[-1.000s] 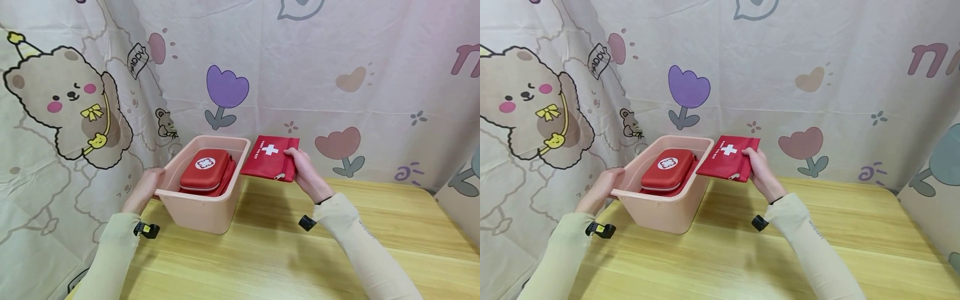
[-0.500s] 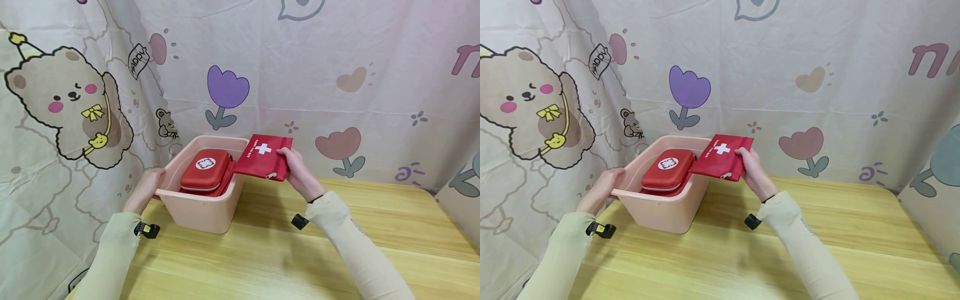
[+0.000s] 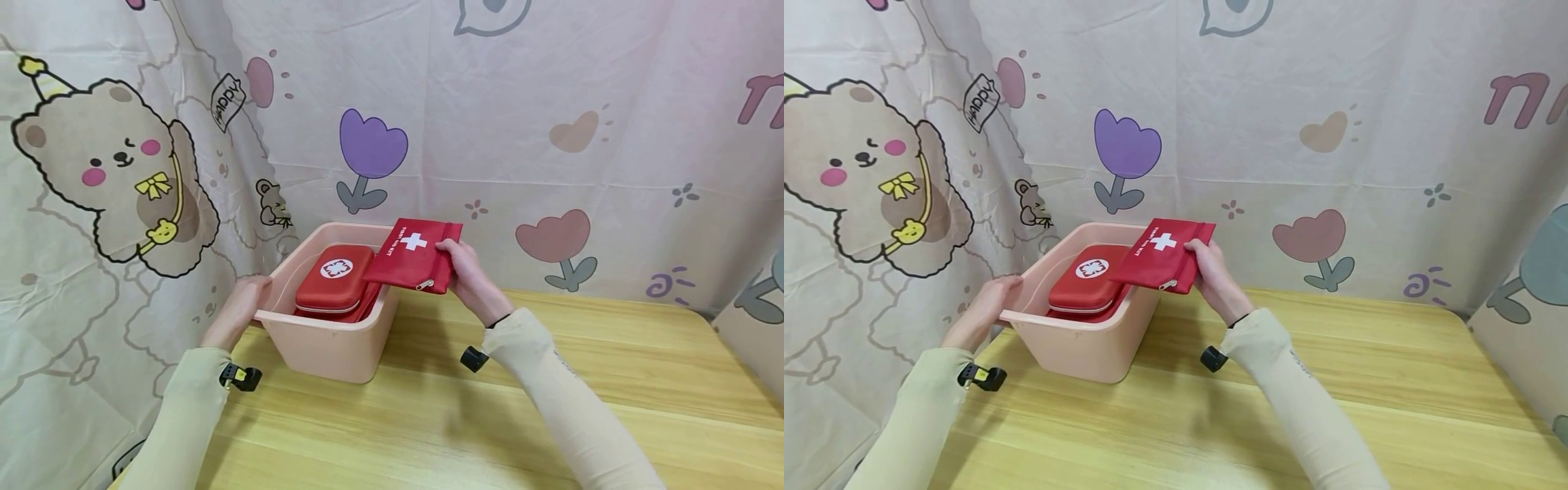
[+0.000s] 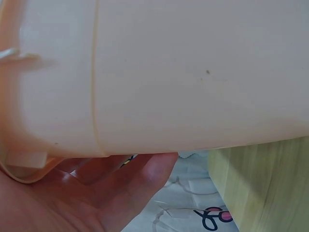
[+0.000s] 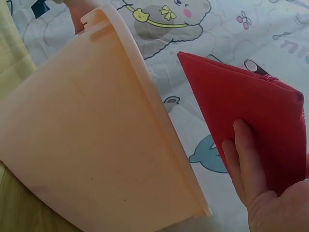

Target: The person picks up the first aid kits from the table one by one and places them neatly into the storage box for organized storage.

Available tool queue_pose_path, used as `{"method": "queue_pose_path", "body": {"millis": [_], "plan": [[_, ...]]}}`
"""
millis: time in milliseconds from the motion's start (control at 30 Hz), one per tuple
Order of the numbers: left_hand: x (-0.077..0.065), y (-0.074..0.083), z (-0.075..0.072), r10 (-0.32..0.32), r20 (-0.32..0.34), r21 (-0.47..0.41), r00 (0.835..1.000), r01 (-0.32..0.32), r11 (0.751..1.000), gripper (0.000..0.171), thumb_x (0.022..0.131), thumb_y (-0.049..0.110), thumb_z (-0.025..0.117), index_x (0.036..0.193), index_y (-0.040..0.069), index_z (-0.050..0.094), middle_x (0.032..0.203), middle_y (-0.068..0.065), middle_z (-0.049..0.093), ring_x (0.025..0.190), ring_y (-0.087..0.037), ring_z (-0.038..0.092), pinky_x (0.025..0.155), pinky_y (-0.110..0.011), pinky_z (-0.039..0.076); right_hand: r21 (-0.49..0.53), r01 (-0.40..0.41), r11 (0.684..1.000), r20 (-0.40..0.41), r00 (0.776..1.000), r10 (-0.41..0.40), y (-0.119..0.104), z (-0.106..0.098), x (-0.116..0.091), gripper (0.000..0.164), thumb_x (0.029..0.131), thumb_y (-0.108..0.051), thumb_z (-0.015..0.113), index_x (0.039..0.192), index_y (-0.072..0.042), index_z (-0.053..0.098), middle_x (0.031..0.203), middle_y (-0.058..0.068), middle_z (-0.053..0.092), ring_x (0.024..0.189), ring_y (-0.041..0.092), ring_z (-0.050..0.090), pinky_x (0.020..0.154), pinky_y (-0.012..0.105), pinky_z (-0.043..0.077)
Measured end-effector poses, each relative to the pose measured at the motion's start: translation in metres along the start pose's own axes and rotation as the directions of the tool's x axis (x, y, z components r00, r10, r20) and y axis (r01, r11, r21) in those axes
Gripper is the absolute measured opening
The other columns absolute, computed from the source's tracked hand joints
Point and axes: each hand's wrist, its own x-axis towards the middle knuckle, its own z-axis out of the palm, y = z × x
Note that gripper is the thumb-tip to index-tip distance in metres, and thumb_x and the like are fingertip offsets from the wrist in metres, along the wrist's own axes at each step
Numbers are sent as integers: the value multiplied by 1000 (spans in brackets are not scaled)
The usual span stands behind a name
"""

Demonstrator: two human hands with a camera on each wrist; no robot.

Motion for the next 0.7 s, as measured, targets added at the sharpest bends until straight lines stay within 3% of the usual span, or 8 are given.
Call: {"method": "queue_pose_path", "body": {"millis": [700], "plan": [[4,-2,1,1,-29,-39,1000,-2,999,55,104,31,27,138,-10,39,127,-30,44,102,-35,52,67,-41,55,31,5,1000,39,999,-6,11,33,13,39,101,-15,46,138,-4,38,129,13,51,108,22,56,83,28,53]]}}
